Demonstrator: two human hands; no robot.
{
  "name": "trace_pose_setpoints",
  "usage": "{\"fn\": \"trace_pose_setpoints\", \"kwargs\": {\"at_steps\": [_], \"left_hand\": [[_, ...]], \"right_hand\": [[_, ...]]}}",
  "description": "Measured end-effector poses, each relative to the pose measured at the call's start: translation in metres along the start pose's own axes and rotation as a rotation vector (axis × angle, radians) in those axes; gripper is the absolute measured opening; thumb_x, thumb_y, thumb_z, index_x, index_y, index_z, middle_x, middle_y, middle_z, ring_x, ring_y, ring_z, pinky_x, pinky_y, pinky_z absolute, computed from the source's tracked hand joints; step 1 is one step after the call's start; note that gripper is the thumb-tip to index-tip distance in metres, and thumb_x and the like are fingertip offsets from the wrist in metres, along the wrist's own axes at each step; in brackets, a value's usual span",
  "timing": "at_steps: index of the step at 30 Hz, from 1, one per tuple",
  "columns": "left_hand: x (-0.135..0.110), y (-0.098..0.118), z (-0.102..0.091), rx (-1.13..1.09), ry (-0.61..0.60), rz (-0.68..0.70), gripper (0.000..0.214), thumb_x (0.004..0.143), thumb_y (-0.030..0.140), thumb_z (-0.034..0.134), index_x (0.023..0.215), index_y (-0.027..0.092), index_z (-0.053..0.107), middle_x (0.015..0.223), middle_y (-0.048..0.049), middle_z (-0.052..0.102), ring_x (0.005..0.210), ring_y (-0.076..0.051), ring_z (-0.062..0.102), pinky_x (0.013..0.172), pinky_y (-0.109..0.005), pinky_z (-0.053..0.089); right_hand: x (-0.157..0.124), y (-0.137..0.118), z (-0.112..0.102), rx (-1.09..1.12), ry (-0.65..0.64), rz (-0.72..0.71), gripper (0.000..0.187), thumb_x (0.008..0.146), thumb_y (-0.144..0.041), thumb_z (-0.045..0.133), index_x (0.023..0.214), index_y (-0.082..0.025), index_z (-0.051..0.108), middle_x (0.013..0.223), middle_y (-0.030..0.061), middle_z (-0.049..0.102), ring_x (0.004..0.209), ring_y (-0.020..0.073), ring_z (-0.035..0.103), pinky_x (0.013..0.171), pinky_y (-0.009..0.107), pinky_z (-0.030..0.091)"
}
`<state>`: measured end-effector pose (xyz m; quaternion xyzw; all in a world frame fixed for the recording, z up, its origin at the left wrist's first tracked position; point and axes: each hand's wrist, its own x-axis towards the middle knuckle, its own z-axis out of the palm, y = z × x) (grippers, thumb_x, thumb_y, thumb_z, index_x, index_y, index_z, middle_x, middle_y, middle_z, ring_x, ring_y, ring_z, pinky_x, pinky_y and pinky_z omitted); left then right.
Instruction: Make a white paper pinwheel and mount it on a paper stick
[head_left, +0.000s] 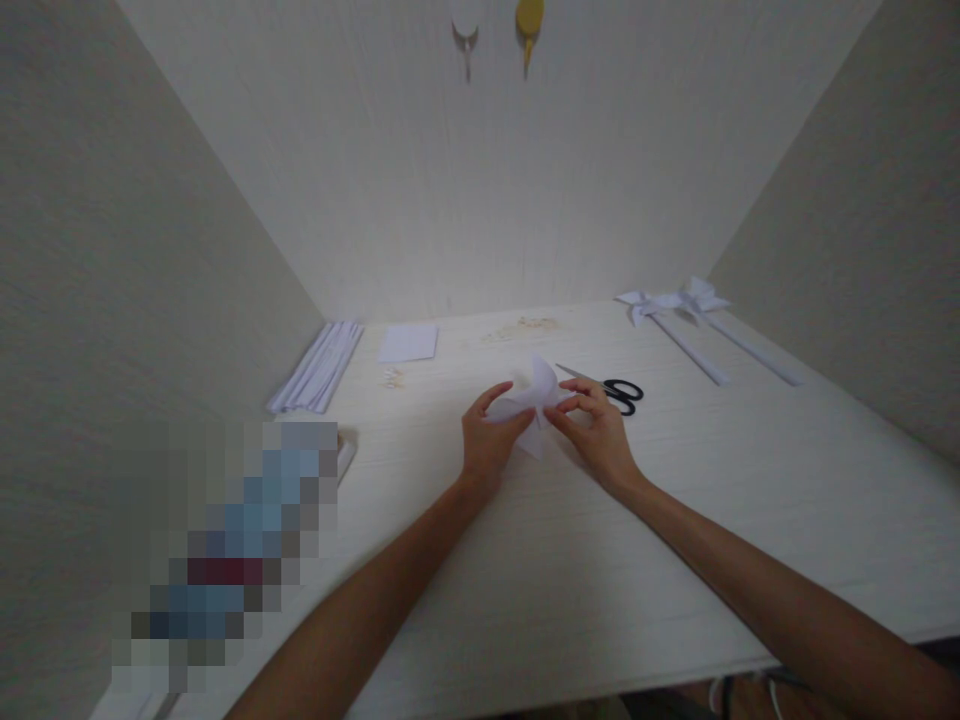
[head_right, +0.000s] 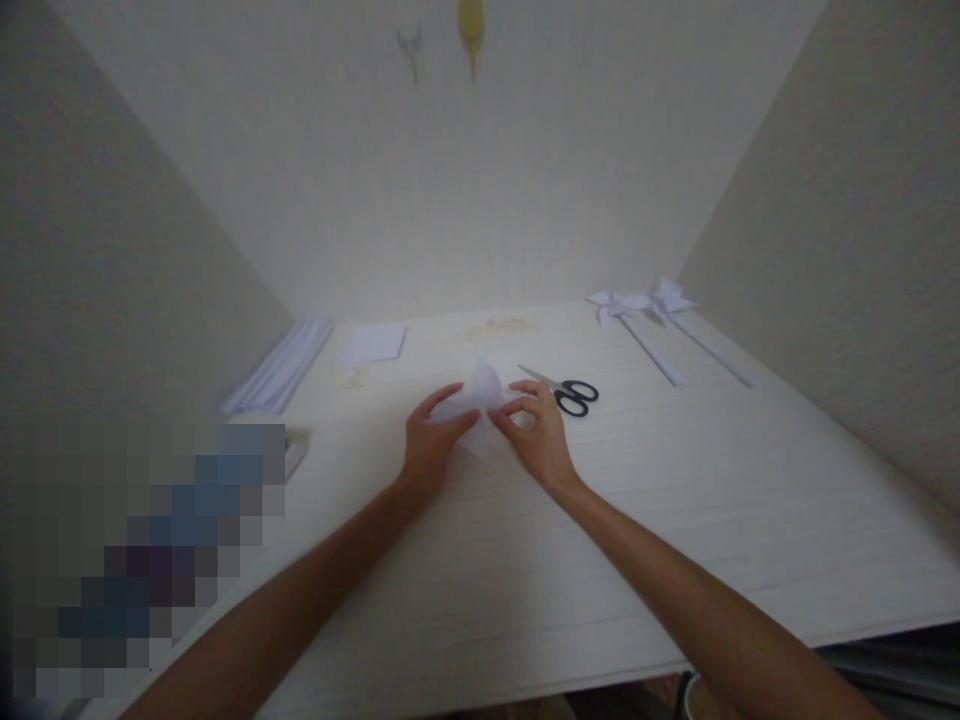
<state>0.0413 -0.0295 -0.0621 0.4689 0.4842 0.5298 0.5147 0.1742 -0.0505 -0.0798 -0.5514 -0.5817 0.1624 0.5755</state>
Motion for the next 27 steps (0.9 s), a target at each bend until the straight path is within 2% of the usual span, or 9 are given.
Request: {"fn": "trace_pose_setpoints", "kwargs": {"at_steps": [12,27], "left_hand": [[-0.0026,0.0021,0.0012,0.012,-0.013,0.004,0.048,0.049,0.018,0.071,0.096,0.014,0.061,0.063,0.0016,0.059,0.05,-0.007,0.047,0.049,-0.02,0.041],[-0.0006,-0.0008,-0.0003,0.025,-0.044,0.014,0.055,0.047,0.022,0.073,0.101,0.015,0.06,0.063,0.0017,0.058,0.052,-0.008,0.047,0.051,-0.02,0.04]], "right_hand": [[0.0004,0.0015,0.0002,-0.004,0.001,0.017,0.014,0.064,-0.031,0.065,0.058,-0.02,0.06,0.093,0.0049,0.054,0.092,0.0198,0.051,0.087,0.04,0.035],[0.0001,-0.0009,0.0,-0.013,-0.003,0.028,0.014,0.065,-0.03,0.064,0.056,-0.02,0.059,0.09,0.0041,0.054,0.09,0.0195,0.052,0.086,0.039,0.035]]}}
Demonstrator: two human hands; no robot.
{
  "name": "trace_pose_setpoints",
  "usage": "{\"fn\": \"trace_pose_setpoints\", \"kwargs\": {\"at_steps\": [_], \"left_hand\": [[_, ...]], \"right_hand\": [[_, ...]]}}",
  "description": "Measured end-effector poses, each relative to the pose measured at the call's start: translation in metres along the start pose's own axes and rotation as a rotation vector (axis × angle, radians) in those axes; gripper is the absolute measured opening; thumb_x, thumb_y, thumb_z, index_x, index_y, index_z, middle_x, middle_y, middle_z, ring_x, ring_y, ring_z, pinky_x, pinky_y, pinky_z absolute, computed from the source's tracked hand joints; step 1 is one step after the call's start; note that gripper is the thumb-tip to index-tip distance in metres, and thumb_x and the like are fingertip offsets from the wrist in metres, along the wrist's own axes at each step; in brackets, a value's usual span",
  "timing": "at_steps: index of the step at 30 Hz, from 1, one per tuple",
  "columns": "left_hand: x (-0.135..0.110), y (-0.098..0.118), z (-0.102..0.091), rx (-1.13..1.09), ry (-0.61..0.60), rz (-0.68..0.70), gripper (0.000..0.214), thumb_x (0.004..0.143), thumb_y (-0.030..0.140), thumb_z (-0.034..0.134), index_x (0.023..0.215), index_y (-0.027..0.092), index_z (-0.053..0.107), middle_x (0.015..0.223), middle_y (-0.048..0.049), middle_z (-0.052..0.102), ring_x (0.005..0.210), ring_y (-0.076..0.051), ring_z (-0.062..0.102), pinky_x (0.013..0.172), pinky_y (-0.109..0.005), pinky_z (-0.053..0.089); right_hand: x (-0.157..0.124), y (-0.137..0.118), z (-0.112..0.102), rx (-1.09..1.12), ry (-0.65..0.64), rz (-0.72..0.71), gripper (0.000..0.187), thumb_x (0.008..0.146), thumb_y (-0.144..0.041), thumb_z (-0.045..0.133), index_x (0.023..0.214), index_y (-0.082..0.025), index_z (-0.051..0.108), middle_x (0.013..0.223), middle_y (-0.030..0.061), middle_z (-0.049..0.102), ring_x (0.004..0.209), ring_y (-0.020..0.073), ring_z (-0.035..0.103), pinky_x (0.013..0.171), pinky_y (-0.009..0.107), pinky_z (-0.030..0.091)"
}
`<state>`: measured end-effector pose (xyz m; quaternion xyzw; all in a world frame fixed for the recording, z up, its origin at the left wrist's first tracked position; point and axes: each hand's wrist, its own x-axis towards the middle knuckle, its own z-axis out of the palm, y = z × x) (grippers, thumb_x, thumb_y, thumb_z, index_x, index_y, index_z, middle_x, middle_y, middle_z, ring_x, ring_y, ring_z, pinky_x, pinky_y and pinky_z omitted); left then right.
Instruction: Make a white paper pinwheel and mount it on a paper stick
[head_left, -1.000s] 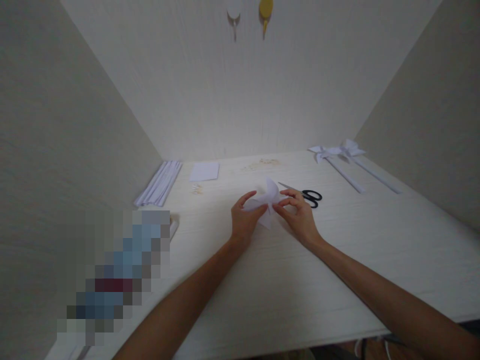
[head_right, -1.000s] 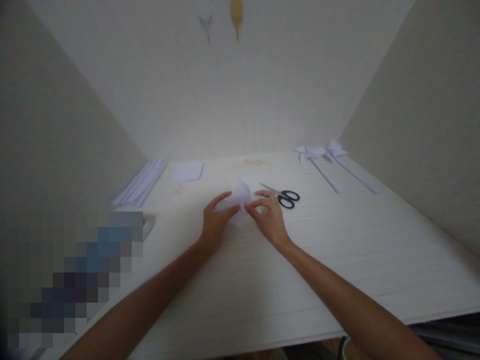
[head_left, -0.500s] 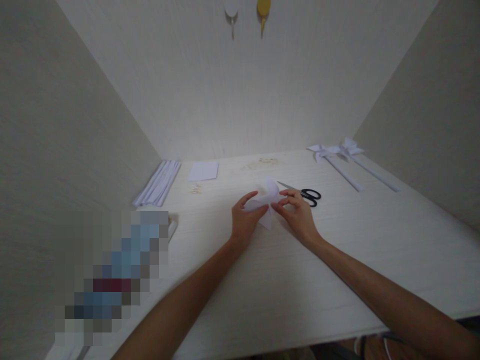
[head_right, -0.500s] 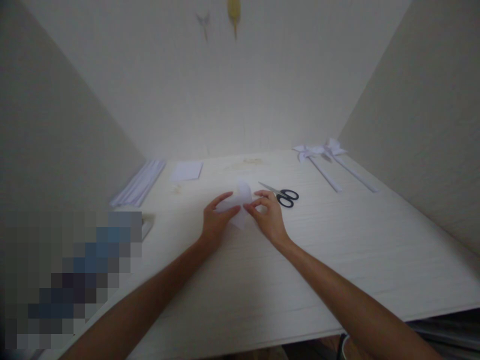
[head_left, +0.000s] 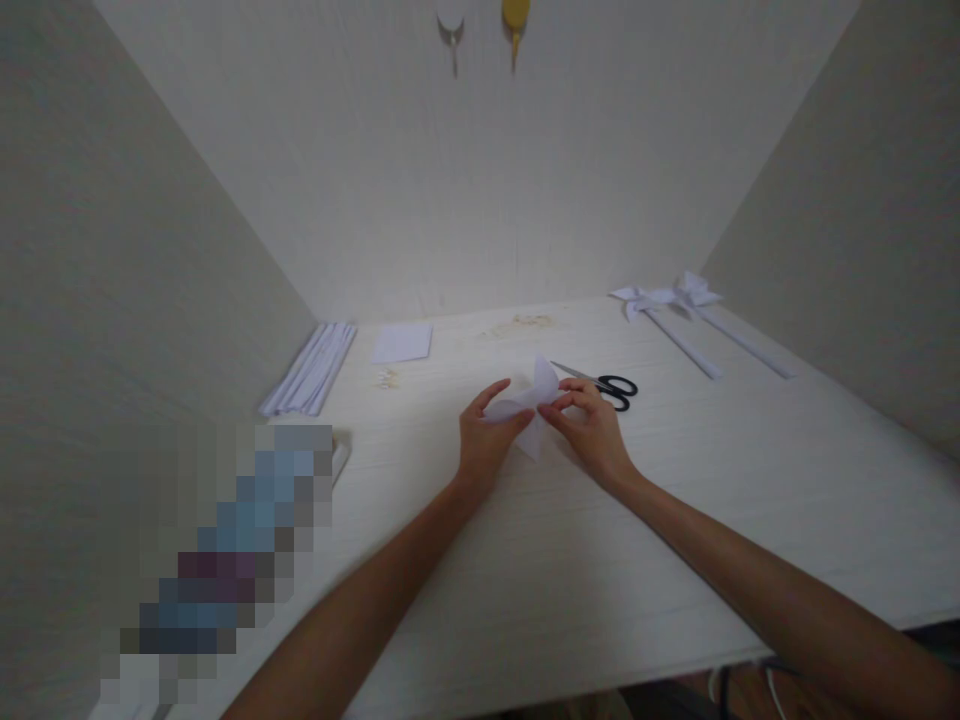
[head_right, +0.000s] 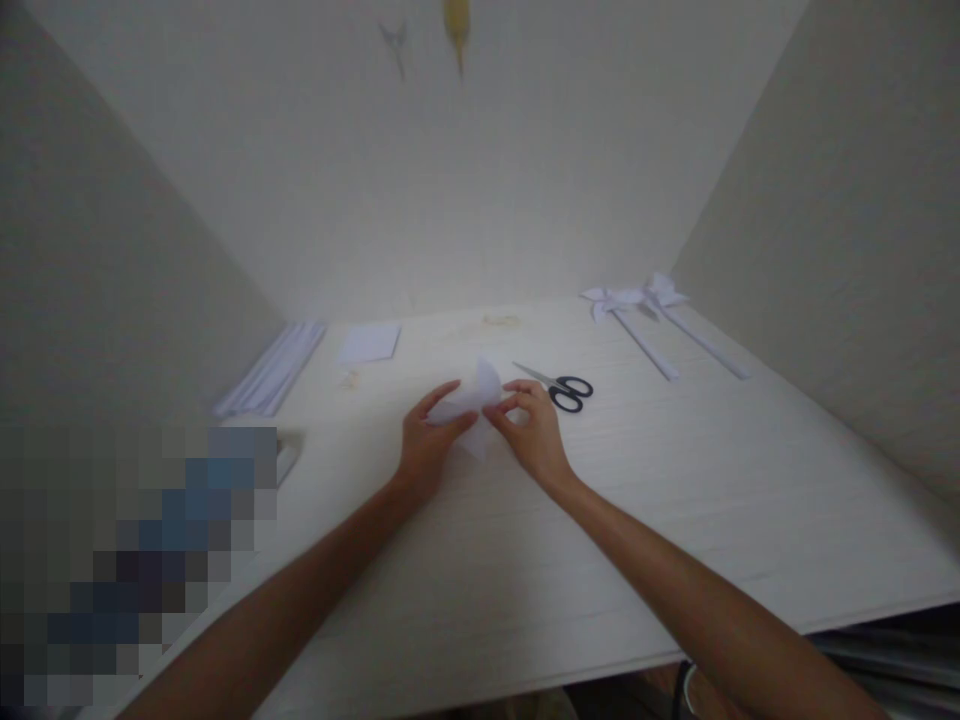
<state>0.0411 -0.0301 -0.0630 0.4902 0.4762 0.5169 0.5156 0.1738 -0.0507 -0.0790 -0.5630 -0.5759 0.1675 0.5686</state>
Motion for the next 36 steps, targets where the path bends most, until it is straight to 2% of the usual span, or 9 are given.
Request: {"fn": "trace_pose_setpoints", "kwargs": {"at_steps": [9,11,13,15,18,22,28,32,36], "left_hand": [[-0.001,0.003,-0.001,-0.014,0.054,-0.015,0.052,0.048,0.019,0.071,0.098,0.014,0.06,0.06,0.003,0.055,0.051,-0.007,0.047,0.048,-0.019,0.039],[0.002,0.001,-0.002,-0.064,0.069,-0.029,0.052,0.048,0.019,0.071,0.098,0.014,0.059,0.065,0.0015,0.057,0.055,-0.008,0.05,0.052,-0.02,0.042],[0.004,-0.002,-0.002,-0.123,0.074,-0.037,0.053,0.048,0.019,0.072,0.099,0.015,0.058,0.071,-0.0004,0.059,0.059,-0.009,0.053,0.056,-0.021,0.044],[0.005,-0.003,-0.002,-0.155,0.067,-0.04,0.054,0.048,0.019,0.071,0.1,0.015,0.058,0.072,-0.0009,0.06,0.061,-0.01,0.054,0.057,-0.022,0.045],[0.003,-0.002,-0.002,-0.136,0.045,-0.022,0.053,0.048,0.019,0.072,0.099,0.016,0.058,0.068,0.0006,0.059,0.058,-0.009,0.053,0.056,-0.021,0.044],[0.0,-0.001,0.0,-0.081,0.025,-0.005,0.051,0.048,0.02,0.072,0.098,0.016,0.059,0.064,0.0023,0.058,0.055,-0.009,0.052,0.052,-0.02,0.043],[-0.003,0.0,0.002,-0.063,-0.006,0.009,0.047,0.047,0.02,0.072,0.093,0.015,0.06,0.063,0.0023,0.057,0.052,-0.008,0.049,0.05,-0.02,0.041],[-0.005,0.001,0.003,-0.041,-0.016,0.028,0.045,0.049,0.02,0.071,0.091,0.014,0.06,0.06,0.0024,0.056,0.049,-0.007,0.046,0.047,-0.019,0.038],[-0.006,0.0,0.004,-0.042,-0.025,0.044,0.043,0.048,0.02,0.071,0.09,0.015,0.06,0.062,0.0016,0.057,0.05,-0.008,0.047,0.048,-0.02,0.039]], "right_hand": [[0.001,0.0,0.001,0.051,-0.002,-0.018,0.014,0.063,-0.029,0.066,0.06,-0.02,0.056,0.095,0.0046,0.052,0.098,0.0198,0.048,0.089,0.04,0.034],[0.0,0.0,0.002,0.166,0.023,0.066,0.021,0.058,-0.029,0.069,0.068,-0.021,0.053,0.1,0.0045,0.05,0.101,0.0203,0.047,0.086,0.04,0.038],[-0.001,-0.001,0.004,0.336,0.016,0.183,0.037,0.053,-0.028,0.072,0.079,-0.023,0.047,0.103,0.0038,0.05,0.096,0.0193,0.05,0.078,0.036,0.044],[-0.003,-0.003,0.006,0.515,-0.046,0.282,0.051,0.051,-0.027,0.073,0.09,-0.026,0.04,0.098,0.0019,0.054,0.086,0.0169,0.055,0.072,0.033,0.046],[-0.006,-0.005,0.007,0.67,-0.164,0.376,0.061,0.053,-0.026,0.072,0.1,-0.027,0.033,0.085,-0.001,0.059,0.073,0.0143,0.059,0.066,0.03,0.048],[-0.007,-0.005,0.006,0.642,-0.14,0.433,0.068,0.054,-0.026,0.072,0.108,-0.027,0.031,0.077,-0.0023,0.06,0.059,0.0125,0.058,0.056,0.027,0.048],[-0.005,-0.006,0.004,0.64,-0.069,0.467,0.065,0.053,-0.027,0.072,0.106,-0.028,0.035,0.072,-0.0043,0.058,0.053,0.0116,0.054,0.049,0.025,0.045],[-0.005,-0.009,0.005,0.688,-0.038,0.516,0.063,0.051,-0.024,0.073,0.103,-0.028,0.038,0.065,-0.0064,0.055,0.05,0.0106,0.051,0.047,0.024,0.043],[-0.005,-0.01,0.005,0.704,-0.001,0.514,0.06,0.048,-0.022,0.073,0.099,-0.028,0.041,0.07,-0.0055,0.055,0.054,0.0116,0.052,0.05,0.026,0.044]]}}
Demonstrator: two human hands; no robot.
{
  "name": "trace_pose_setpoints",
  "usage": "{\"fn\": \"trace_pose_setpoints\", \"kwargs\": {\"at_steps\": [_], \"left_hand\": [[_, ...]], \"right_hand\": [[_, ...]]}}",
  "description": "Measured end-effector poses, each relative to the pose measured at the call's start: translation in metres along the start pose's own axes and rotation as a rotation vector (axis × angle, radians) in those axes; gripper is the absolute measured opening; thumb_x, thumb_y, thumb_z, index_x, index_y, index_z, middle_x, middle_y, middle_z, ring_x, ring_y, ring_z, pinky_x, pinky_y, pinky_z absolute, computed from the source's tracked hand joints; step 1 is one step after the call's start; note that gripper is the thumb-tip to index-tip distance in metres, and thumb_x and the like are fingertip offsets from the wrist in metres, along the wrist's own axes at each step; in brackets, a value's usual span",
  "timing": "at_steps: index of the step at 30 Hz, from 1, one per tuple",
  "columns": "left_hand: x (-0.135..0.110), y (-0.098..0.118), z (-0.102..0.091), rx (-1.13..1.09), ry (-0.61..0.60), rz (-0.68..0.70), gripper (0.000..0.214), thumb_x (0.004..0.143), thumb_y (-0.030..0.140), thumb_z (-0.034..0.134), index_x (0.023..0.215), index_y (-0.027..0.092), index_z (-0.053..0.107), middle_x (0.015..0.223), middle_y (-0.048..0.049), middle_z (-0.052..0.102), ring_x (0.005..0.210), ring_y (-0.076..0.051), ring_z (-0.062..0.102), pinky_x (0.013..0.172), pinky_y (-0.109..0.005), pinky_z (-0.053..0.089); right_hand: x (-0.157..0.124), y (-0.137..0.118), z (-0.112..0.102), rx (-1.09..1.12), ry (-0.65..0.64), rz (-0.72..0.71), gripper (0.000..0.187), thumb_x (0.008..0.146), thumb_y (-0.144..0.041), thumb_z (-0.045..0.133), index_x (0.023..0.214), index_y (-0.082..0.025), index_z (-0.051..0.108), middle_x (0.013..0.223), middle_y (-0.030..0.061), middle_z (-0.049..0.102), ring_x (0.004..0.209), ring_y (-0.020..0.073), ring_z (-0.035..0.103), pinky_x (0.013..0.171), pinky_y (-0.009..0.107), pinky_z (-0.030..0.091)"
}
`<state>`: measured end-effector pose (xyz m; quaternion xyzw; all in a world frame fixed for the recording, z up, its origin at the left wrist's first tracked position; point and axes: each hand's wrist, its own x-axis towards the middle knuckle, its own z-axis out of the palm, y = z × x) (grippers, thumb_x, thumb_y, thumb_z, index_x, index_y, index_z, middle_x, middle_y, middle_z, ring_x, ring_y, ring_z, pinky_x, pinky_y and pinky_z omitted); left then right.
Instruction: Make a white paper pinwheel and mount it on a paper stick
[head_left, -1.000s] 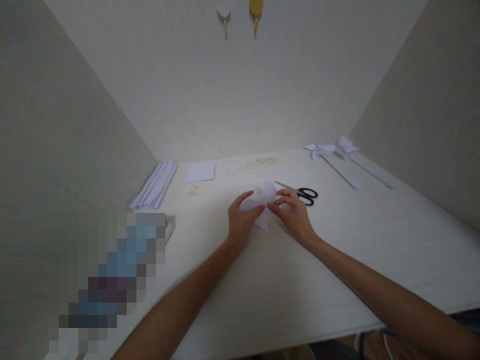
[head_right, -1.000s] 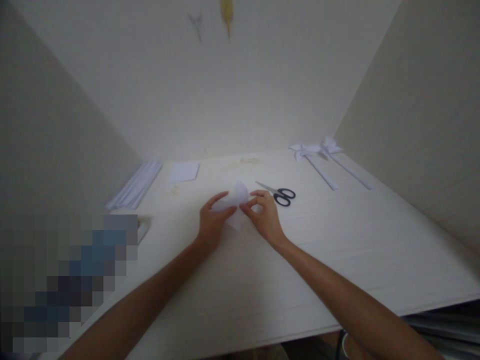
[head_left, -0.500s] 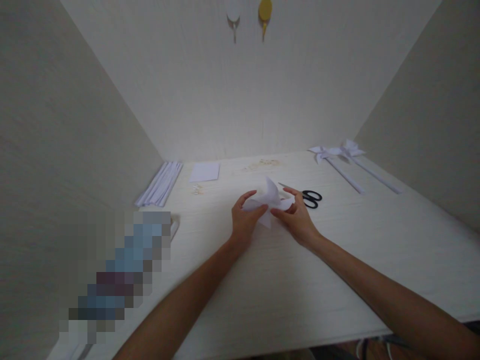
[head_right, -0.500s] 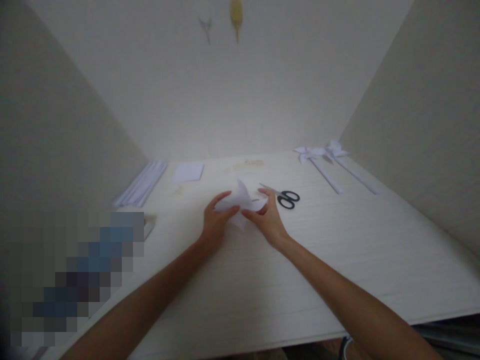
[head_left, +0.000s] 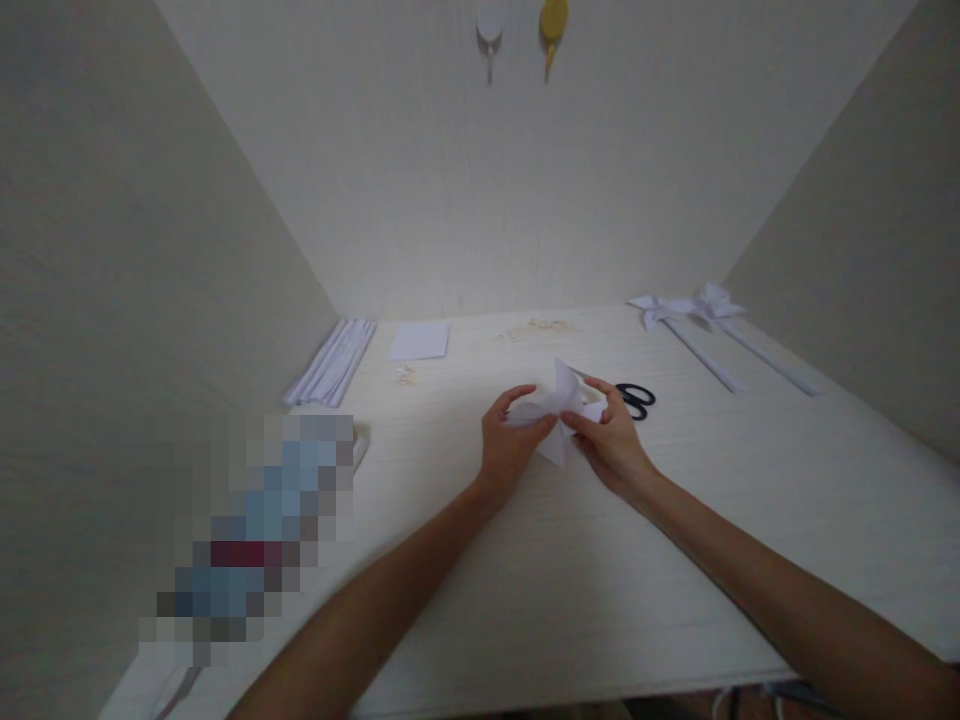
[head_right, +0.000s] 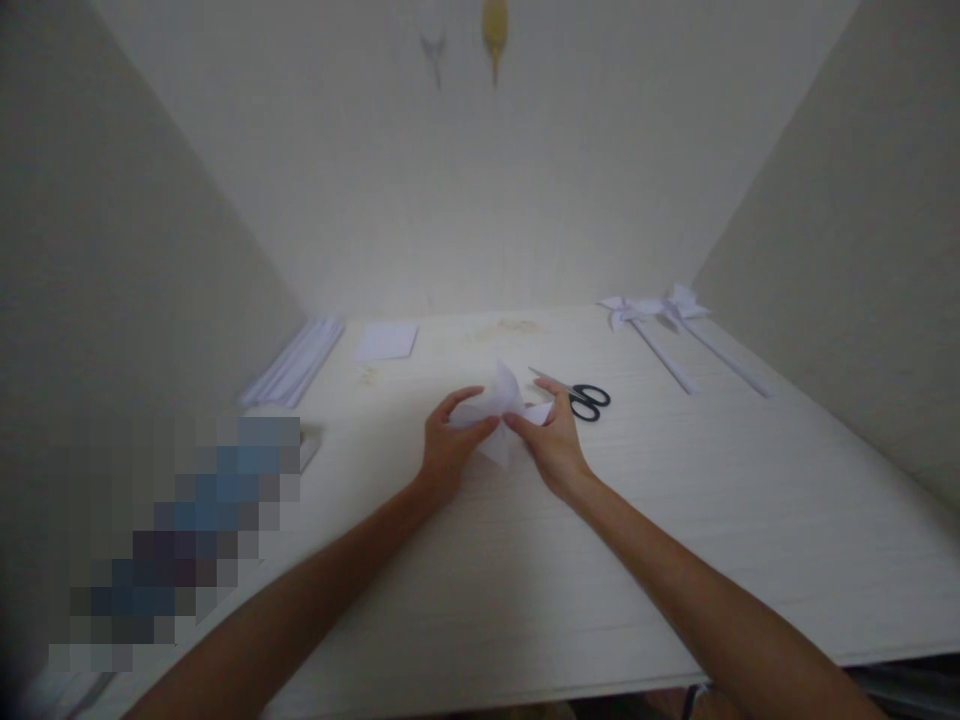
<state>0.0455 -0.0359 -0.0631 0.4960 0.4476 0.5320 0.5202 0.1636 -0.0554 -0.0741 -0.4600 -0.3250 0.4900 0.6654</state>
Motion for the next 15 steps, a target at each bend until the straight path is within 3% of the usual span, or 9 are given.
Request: {"fn": "trace_pose_setpoints", "kwargs": {"at_steps": [4,7,10,15], "left_hand": [[0.002,-0.001,-0.002,-0.024,-0.068,-0.016,0.051,0.047,0.022,0.072,0.095,0.016,0.059,0.064,0.0011,0.058,0.053,-0.009,0.049,0.051,-0.021,0.041],[0.006,0.0,-0.008,-0.151,-0.24,-0.105,0.055,0.049,0.026,0.071,0.102,0.017,0.056,0.067,-0.0003,0.06,0.056,-0.011,0.053,0.055,-0.023,0.042],[0.012,0.001,-0.016,-0.251,-0.383,-0.195,0.051,0.055,0.032,0.068,0.102,0.016,0.056,0.065,-0.0009,0.06,0.053,-0.011,0.053,0.052,-0.022,0.04],[0.017,0.002,-0.023,-0.231,-0.511,-0.269,0.055,0.053,0.029,0.069,0.104,0.016,0.052,0.063,-0.0005,0.06,0.05,-0.01,0.053,0.05,-0.021,0.039]], "right_hand": [[0.004,-0.002,-0.004,-0.032,0.022,-0.013,0.059,0.047,-0.022,0.073,0.097,-0.027,0.042,0.069,-0.0059,0.053,0.056,0.0124,0.052,0.052,0.027,0.044],[0.008,-0.005,-0.008,-0.046,0.008,0.003,0.06,0.045,-0.022,0.074,0.097,-0.027,0.043,0.066,-0.0067,0.054,0.055,0.0121,0.052,0.053,0.027,0.044],[0.01,-0.011,-0.012,-0.056,-0.066,0.069,0.063,0.043,-0.019,0.074,0.099,-0.026,0.045,0.064,-0.007,0.055,0.054,0.0114,0.052,0.054,0.026,0.044],[0.01,-0.017,-0.016,-0.139,-0.239,0.139,0.07,0.043,-0.015,0.074,0.105,-0.026,0.045,0.06,-0.0077,0.055,0.049,0.0108,0.051,0.051,0.026,0.043]]}}
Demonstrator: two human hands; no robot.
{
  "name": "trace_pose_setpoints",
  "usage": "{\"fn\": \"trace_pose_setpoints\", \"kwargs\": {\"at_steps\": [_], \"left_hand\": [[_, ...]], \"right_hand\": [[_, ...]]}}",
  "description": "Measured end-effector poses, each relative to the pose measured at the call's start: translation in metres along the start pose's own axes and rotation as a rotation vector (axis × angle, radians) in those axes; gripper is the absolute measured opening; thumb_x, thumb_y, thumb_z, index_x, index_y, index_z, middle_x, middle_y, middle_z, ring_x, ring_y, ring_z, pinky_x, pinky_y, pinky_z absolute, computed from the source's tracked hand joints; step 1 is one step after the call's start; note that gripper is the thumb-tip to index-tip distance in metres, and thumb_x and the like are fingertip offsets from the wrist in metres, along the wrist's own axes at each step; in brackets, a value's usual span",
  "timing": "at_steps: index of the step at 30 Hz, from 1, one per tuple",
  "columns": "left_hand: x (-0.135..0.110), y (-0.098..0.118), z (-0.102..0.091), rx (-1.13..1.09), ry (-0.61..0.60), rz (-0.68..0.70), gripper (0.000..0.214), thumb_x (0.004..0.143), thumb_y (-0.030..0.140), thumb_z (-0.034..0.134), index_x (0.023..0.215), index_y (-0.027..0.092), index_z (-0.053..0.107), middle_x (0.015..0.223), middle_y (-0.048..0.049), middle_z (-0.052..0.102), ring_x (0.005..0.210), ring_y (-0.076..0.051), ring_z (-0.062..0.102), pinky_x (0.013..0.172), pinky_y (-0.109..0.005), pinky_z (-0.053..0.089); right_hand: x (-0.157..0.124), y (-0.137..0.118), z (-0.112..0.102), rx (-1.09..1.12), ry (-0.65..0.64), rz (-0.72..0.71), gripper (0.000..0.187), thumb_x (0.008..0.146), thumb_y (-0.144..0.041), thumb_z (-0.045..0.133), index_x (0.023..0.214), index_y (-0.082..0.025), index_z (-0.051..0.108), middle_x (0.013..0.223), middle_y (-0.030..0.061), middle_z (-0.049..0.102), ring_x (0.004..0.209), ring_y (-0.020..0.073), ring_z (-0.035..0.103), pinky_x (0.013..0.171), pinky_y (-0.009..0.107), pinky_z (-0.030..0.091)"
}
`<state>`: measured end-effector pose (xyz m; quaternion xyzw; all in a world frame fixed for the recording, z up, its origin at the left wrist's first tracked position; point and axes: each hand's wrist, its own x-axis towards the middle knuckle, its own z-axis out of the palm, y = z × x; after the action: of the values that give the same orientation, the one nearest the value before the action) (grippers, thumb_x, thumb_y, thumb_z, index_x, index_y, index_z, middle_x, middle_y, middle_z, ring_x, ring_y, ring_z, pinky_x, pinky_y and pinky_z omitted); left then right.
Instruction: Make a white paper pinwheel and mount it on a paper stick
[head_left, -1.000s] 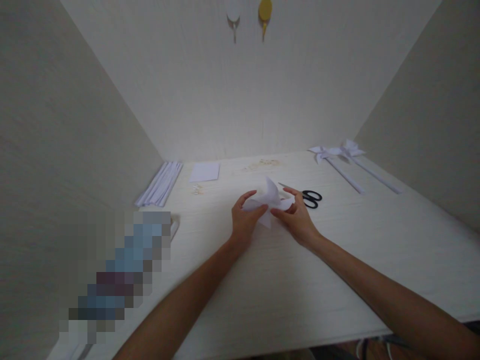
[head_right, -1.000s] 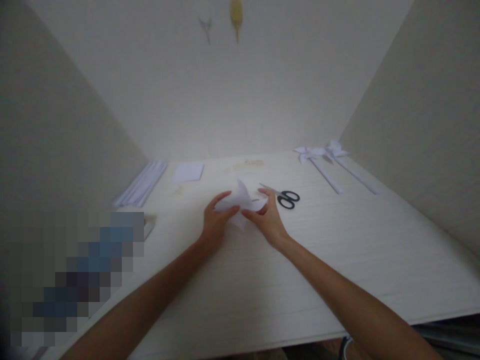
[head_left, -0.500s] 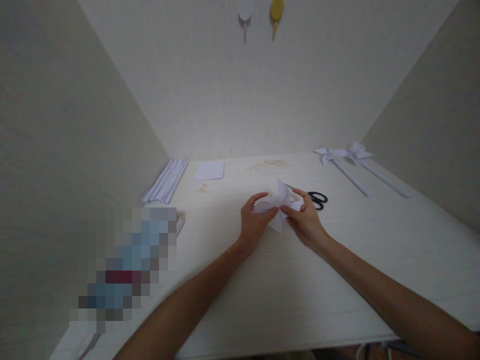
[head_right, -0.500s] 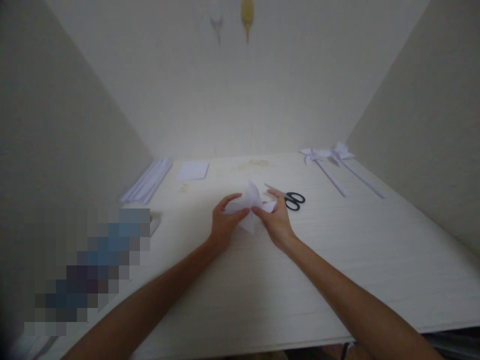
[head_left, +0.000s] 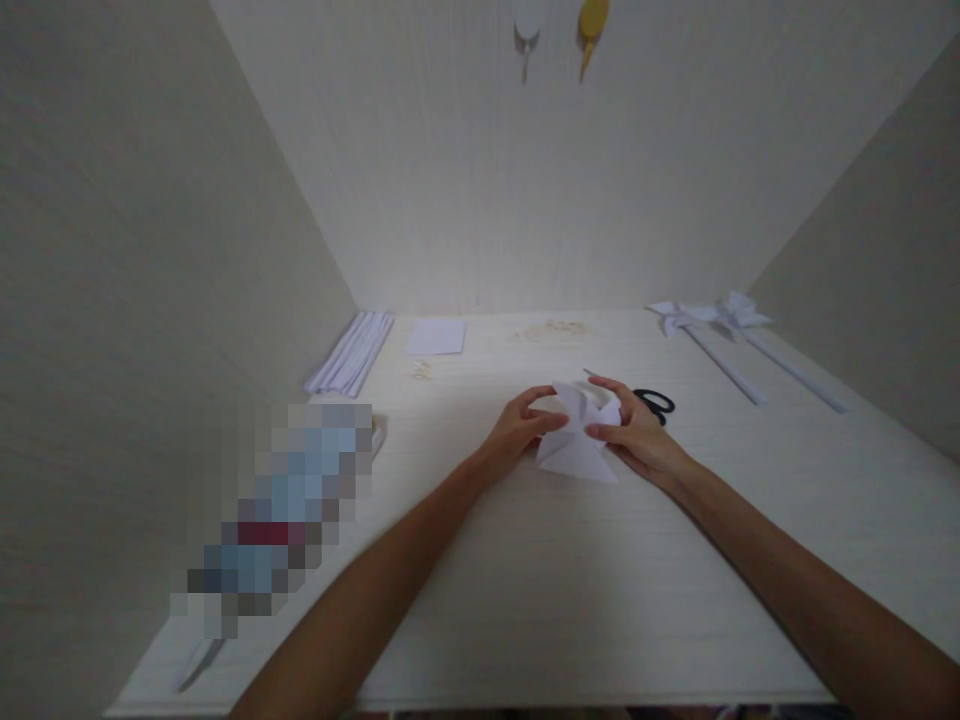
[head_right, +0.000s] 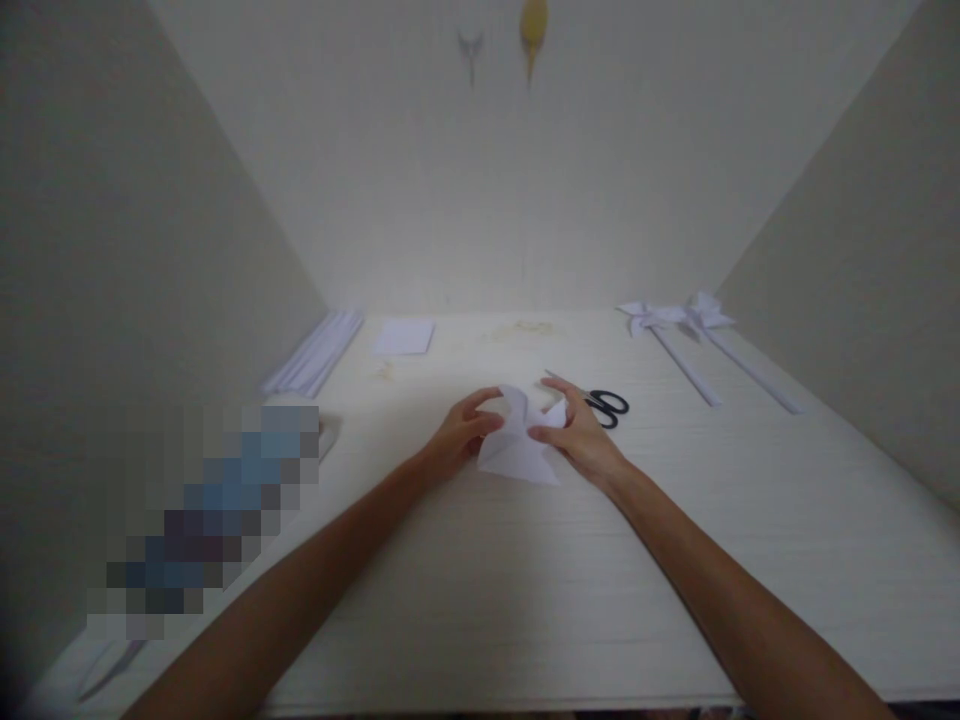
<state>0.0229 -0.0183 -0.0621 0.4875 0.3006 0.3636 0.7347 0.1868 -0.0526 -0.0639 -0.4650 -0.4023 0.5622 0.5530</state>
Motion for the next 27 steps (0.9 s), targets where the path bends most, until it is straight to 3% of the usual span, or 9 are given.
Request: {"fn": "trace_pose_setpoints", "kwargs": {"at_steps": [6,13,18,23,27], "left_hand": [[0.002,-0.006,0.0,0.265,0.015,0.042,0.068,0.046,0.02,0.073,0.109,0.015,0.047,0.049,0.0078,0.05,0.04,-0.005,0.043,0.044,-0.017,0.032],[0.006,-0.011,-0.002,0.424,-0.007,0.09,0.068,0.048,0.018,0.07,0.111,0.011,0.045,0.046,0.0088,0.047,0.041,-0.005,0.042,0.042,-0.016,0.029],[0.006,-0.011,-0.001,0.43,0.064,0.103,0.067,0.047,0.017,0.071,0.11,0.012,0.047,0.045,0.0098,0.045,0.041,-0.004,0.041,0.044,-0.016,0.03],[0.005,-0.011,0.002,0.358,0.187,0.13,0.065,0.048,0.017,0.071,0.109,0.012,0.048,0.045,0.0106,0.044,0.041,-0.003,0.039,0.044,-0.016,0.031],[0.004,-0.009,0.005,0.313,0.206,0.109,0.064,0.049,0.016,0.07,0.109,0.012,0.048,0.044,0.0105,0.045,0.041,-0.003,0.04,0.043,-0.015,0.031]], "right_hand": [[0.002,0.005,-0.007,-0.138,-0.193,-0.013,0.075,0.048,-0.013,0.072,0.114,-0.025,0.039,0.06,-0.0081,0.054,0.049,0.01,0.052,0.048,0.023,0.041],[0.005,0.005,-0.011,-0.286,-0.247,-0.034,0.074,0.051,-0.013,0.07,0.116,-0.024,0.036,0.065,-0.0059,0.054,0.053,0.01,0.051,0.048,0.022,0.041],[0.005,0.006,-0.008,-0.239,-0.213,-0.01,0.077,0.05,-0.013,0.071,0.117,-0.023,0.034,0.062,-0.0059,0.054,0.05,0.0085,0.05,0.046,0.02,0.04],[0.001,0.003,0.002,-0.174,-0.064,-0.008,0.083,0.05,-0.016,0.071,0.121,-0.022,0.029,0.05,-0.0096,0.051,0.039,0.0074,0.046,0.039,0.019,0.035],[0.001,0.0,0.006,-0.159,-0.003,0.005,0.085,0.048,-0.015,0.071,0.121,-0.021,0.029,0.045,-0.0104,0.051,0.036,0.0073,0.045,0.037,0.018,0.032]]}}
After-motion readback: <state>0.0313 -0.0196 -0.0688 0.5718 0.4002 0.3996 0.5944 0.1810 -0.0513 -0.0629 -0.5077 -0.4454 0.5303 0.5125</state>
